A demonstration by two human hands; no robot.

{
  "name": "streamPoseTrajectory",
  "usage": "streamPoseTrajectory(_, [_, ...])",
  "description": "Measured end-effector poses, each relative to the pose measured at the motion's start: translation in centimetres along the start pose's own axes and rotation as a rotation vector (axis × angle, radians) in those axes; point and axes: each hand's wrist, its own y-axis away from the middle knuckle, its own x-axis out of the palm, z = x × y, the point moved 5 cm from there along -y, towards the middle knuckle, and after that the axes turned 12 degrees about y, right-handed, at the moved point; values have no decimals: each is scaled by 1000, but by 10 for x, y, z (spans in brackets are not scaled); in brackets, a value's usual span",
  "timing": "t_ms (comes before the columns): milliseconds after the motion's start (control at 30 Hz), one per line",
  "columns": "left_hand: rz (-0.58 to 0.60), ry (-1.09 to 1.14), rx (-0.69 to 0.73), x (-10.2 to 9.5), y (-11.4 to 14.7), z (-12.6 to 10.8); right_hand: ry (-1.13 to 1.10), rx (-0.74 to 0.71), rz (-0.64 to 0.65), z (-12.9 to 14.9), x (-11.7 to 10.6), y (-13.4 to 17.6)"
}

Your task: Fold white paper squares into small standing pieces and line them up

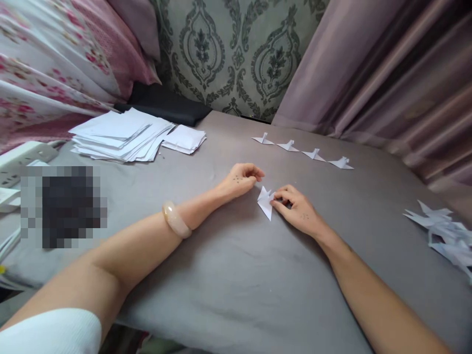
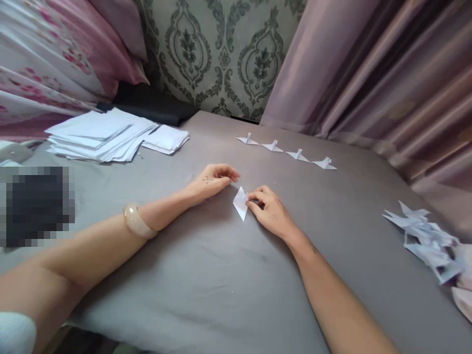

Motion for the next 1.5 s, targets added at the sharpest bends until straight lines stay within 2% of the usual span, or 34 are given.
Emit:
streamPoseTrajectory(167, [265, 31, -97, 10, 6, -1, 66, 68, -52, 6, 2, 2])
streamPoseTrajectory(233, [364, -41, -76, 15, 9, -3, 79, 80, -64, 7, 2, 3])
streamPoseTrajectory(300, [414, -159, -4, 20, 13, -5, 90, 79, -80, 7, 2, 3])
streamPoseTrajectory(433, [320, -349, 139, 28, 19, -6, 109, 84, -136, 4, 3, 4])
streamPoseTrajectory(567, [213, -413, 127, 33, 22, -3, 74, 128, -185, 2, 3, 7])
streamPoseTrajectory(767, [143, -350, 111, 31, 21, -3, -2, 147, -261, 6, -1, 12])
streamPoseTrajectory(967, [146, -280, 68, 32, 17, 3, -68, 114, -321, 8, -3, 13])
streamPoseTrajectory(1500, [135, -219, 76, 31, 17, 3, -68, 154, -303, 11, -3, 10])
